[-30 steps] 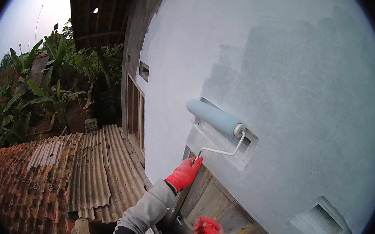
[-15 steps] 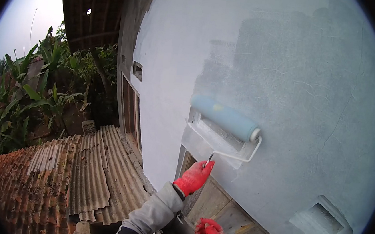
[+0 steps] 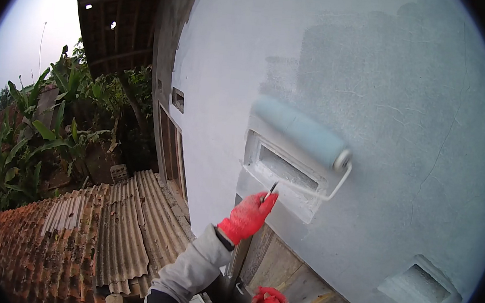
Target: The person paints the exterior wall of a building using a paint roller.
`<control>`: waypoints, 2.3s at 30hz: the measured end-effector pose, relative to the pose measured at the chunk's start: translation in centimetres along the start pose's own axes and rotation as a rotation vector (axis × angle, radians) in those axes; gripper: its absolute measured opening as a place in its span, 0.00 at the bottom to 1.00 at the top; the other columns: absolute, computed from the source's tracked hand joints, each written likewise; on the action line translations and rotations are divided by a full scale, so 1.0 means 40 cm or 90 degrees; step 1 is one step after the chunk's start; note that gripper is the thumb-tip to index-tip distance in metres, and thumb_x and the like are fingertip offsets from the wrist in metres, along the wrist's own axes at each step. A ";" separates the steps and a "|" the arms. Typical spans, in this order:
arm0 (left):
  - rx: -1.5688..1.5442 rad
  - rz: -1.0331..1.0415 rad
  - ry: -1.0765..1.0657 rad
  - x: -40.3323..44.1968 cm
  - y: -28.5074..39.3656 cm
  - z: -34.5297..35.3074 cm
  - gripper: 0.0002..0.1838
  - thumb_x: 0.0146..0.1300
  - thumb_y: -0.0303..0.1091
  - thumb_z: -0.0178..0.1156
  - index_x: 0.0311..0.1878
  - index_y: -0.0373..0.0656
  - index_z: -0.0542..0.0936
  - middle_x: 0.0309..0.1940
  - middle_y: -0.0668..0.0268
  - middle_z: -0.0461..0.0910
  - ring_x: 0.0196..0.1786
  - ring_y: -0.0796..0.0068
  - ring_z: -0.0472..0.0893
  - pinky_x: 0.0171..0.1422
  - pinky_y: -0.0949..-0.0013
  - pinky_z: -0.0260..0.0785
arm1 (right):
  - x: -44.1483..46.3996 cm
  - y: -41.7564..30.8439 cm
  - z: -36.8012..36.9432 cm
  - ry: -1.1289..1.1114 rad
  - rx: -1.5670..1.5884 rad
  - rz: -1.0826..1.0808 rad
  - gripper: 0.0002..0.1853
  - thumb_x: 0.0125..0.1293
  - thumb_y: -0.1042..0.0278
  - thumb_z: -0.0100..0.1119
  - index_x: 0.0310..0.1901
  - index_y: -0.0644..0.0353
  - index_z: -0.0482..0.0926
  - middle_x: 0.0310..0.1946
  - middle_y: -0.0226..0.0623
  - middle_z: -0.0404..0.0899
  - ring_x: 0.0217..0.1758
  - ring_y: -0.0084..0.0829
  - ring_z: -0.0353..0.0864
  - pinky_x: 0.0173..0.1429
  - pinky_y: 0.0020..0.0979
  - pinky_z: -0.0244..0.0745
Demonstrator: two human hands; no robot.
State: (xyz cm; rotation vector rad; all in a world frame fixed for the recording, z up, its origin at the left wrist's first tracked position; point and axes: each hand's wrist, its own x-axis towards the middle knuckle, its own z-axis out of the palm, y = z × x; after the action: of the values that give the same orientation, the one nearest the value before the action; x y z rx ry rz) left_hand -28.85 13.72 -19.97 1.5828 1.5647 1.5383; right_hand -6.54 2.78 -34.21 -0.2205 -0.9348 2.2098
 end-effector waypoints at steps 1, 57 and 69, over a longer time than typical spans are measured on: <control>0.005 0.012 0.008 0.033 0.035 0.000 0.25 0.71 0.55 0.52 0.34 0.39 0.76 0.17 0.65 0.70 0.22 0.72 0.70 0.31 0.65 0.64 | -0.005 -0.007 0.009 0.033 -0.052 -0.008 0.15 0.73 0.62 0.55 0.58 0.55 0.76 0.42 0.36 0.81 0.38 0.31 0.83 0.42 0.31 0.81; -0.099 -0.113 -0.128 0.079 0.107 -0.112 0.28 0.70 0.59 0.51 0.24 0.45 0.68 0.13 0.68 0.66 0.14 0.75 0.67 0.22 0.69 0.63 | 0.135 -0.074 0.050 0.072 -0.306 -0.128 0.19 0.75 0.66 0.47 0.64 0.60 0.70 0.60 0.43 0.74 0.57 0.38 0.78 0.57 0.37 0.76; -0.295 -0.119 -0.086 0.125 0.034 -0.163 0.25 0.69 0.58 0.54 0.27 0.46 0.67 0.15 0.70 0.66 0.14 0.75 0.65 0.21 0.68 0.61 | 0.115 -0.064 0.074 0.090 -0.312 -0.064 0.17 0.75 0.65 0.47 0.61 0.62 0.73 0.55 0.45 0.77 0.54 0.39 0.80 0.54 0.40 0.78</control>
State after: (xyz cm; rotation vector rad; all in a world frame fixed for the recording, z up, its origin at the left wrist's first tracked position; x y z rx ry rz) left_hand -35.30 15.31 -14.92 1.2173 1.1402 1.5168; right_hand -9.67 5.47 -29.80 -0.5361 -1.3629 1.8176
